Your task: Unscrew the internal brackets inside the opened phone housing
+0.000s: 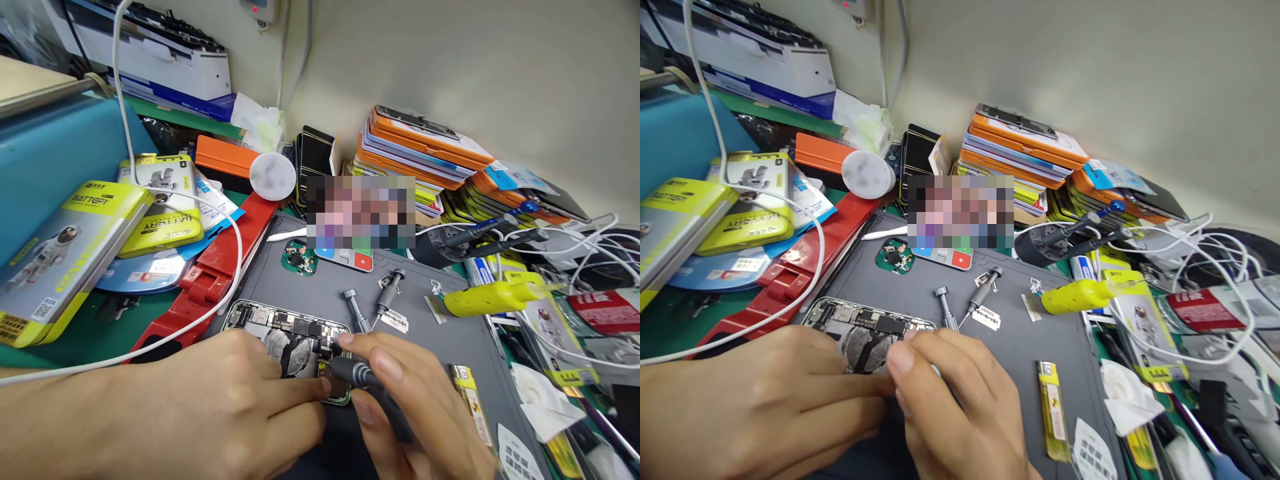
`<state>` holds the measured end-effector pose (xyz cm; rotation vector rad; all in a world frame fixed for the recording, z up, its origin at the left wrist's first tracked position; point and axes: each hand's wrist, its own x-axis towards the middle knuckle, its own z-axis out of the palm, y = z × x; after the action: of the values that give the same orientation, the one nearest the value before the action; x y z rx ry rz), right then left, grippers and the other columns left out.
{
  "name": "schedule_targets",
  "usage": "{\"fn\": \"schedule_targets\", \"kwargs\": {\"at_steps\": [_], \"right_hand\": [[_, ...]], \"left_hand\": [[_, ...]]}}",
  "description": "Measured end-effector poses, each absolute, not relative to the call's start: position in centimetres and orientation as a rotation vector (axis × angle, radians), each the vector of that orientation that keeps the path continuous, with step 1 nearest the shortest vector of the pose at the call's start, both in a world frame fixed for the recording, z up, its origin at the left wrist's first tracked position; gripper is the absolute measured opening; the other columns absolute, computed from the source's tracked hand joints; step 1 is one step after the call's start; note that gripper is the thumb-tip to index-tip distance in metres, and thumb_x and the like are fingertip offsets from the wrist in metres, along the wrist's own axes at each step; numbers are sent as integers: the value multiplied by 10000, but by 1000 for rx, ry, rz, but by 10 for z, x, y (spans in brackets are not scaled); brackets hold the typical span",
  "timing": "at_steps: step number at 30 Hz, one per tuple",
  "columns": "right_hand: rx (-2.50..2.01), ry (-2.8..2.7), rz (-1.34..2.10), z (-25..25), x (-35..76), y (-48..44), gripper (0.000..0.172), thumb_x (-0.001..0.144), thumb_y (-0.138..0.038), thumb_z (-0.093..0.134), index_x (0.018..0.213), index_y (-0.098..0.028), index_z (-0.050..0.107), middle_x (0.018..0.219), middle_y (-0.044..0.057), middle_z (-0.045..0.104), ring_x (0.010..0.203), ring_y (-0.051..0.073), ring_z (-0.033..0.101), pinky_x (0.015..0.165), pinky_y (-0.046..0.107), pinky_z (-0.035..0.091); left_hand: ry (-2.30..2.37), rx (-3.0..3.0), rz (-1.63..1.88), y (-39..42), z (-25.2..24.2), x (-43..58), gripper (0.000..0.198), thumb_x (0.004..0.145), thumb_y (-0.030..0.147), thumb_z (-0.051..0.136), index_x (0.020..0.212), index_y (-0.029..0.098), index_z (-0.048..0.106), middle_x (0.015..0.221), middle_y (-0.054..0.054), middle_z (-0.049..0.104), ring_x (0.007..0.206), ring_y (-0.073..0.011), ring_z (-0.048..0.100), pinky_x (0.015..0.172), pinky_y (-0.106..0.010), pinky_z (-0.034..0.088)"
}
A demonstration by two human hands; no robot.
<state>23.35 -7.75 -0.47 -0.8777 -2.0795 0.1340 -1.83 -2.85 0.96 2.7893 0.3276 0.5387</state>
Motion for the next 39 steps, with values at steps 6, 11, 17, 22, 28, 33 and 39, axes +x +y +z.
{"fn": "schedule_targets", "kwargs": {"at_steps": [6, 11, 17, 22, 28, 33, 39], "right_hand": [[-857, -2111, 174, -11, 234, -75, 904, 846, 133, 693, 1675, -134, 454, 1218, 116, 802, 1142, 184, 757, 999, 359, 676], [-945, -1991, 183, -11, 235, -79, 891, 856, 94, 707, 1655, -248, 508, 1152, 80, 846, 971, 214, 817, 846, 384, 723], [-1180, -1413, 430, -2, 222, -94, 777, 946, -34, 737, 1575, -439, 528, 1133, 29, 835, 956, 254, 841, 786, 427, 745], [-1206, -1172, 762, 1, 217, -95, 527, 1056, -205, 716, 1490, -456, 555, 1093, 0, 848, 900, 175, 843, 793, 283, 726], [-1338, -1081, 825, 5, 210, -97, 521, 1058, -363, 743, 1529, -479, 552, 1052, 3, 847, 1017, 160, 823, 855, 215, 684], [-1295, -1116, 828, 3, 210, -96, 509, 1063, -321, 734, 1512, -497, 571, 1045, -12, 844, 1012, 146, 821, 865, 204, 682], [-1261, -1147, 878, 0, 218, -94, 545, 1067, -258, 714, 1537, -481, 554, 1086, 7, 847, 1043, 175, 843, 851, 230, 707]], "left_hand": [[301, 2531, 505, -25, 9, -22, 250, 1142, 151, 473, 1111, 183, 719, 918, -20, 794, 749, -181, 713, 645, -317, 509], [580, 2049, 594, -22, 1, -17, 114, 1064, 177, 702, 1044, 233, 799, 920, 46, 828, 774, -98, 754, 733, -159, 522], [781, 1509, 350, -13, 0, -14, 127, 1034, 363, 775, 1040, 340, 899, 931, 77, 854, 729, -83, 667, 603, -122, 448], [830, 1358, 319, -12, 0, -15, 133, 994, 395, 815, 1003, 305, 911, 828, 48, 823, 614, -75, 556, 516, -119, 401], [881, 1307, 325, -9, 4, -11, 109, 963, 339, 828, 970, 267, 909, 778, 39, 801, 592, -74, 541, 494, -105, 413], [861, 1276, 329, -9, 8, -11, 151, 980, 368, 811, 1016, 256, 905, 921, 9, 854, 638, -93, 577, 506, -118, 449], [813, 1332, 365, -8, 5, -15, 135, 1010, 350, 803, 1034, 264, 904, 952, 27, 868, 669, -82, 625, 522, -102, 455]]}}
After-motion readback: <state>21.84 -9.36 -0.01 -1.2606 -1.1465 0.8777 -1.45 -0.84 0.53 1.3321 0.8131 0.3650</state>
